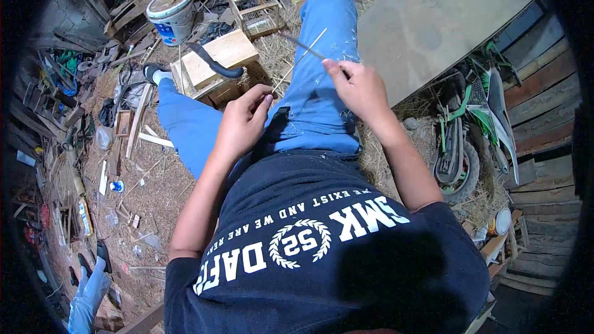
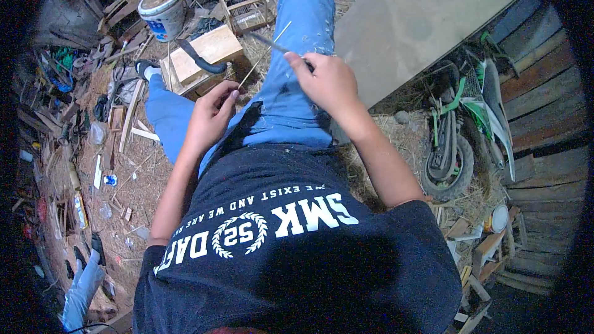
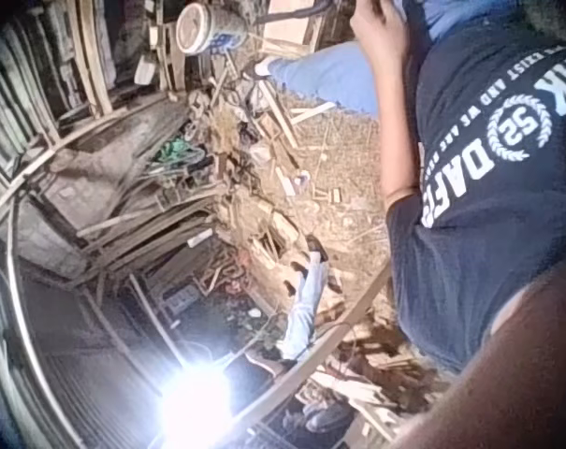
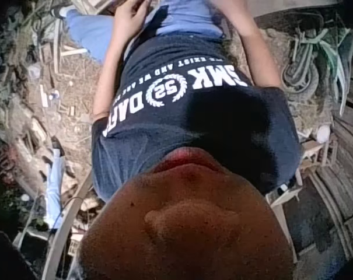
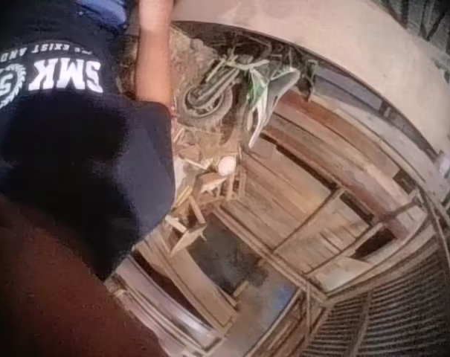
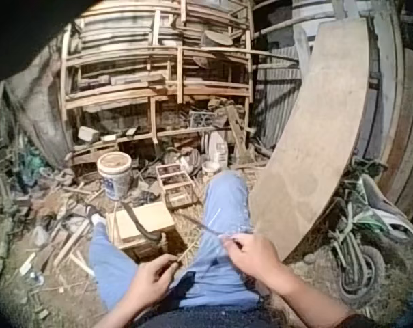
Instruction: The person whittles a thin wooden stick using a knife, removing small shavings, and then scrapes a flat wooden board with the same knife.
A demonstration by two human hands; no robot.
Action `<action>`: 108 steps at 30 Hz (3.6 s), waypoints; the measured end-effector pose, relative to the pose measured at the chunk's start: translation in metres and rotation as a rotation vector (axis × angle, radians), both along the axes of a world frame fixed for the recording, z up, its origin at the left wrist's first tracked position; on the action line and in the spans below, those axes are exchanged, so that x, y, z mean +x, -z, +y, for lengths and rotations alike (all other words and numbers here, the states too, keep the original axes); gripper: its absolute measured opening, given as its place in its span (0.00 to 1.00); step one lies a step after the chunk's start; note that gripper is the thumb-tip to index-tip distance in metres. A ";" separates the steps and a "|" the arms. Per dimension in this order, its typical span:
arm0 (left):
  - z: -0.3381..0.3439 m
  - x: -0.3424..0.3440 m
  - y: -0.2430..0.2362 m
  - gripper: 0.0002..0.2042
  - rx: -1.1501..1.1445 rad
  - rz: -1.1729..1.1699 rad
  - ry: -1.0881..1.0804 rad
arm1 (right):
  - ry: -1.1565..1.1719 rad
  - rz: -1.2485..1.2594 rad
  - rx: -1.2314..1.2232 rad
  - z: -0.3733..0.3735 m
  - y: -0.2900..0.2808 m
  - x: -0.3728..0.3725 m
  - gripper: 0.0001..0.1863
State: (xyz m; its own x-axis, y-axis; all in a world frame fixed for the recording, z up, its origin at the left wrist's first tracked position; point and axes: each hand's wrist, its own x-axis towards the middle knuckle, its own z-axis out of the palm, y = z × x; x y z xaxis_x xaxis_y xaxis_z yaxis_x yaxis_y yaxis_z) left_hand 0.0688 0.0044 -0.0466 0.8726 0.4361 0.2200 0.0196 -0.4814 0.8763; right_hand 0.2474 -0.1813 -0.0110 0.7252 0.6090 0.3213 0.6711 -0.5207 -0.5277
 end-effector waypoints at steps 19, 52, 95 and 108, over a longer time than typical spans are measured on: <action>0.010 -0.049 0.003 0.08 -0.304 -0.152 -0.103 | -0.111 0.267 0.207 0.032 0.007 0.056 0.38; 0.000 -0.041 -0.056 0.26 0.164 -0.882 -0.739 | -0.355 0.793 0.766 0.028 -0.026 -0.043 0.08; -0.051 -0.057 -0.115 0.05 -0.537 -0.160 0.101 | -0.585 -0.464 0.422 0.024 -0.068 -0.042 0.25; -0.050 -0.055 -0.108 0.10 -0.576 -0.133 0.166 | -0.542 -0.299 0.497 0.017 -0.064 -0.039 0.26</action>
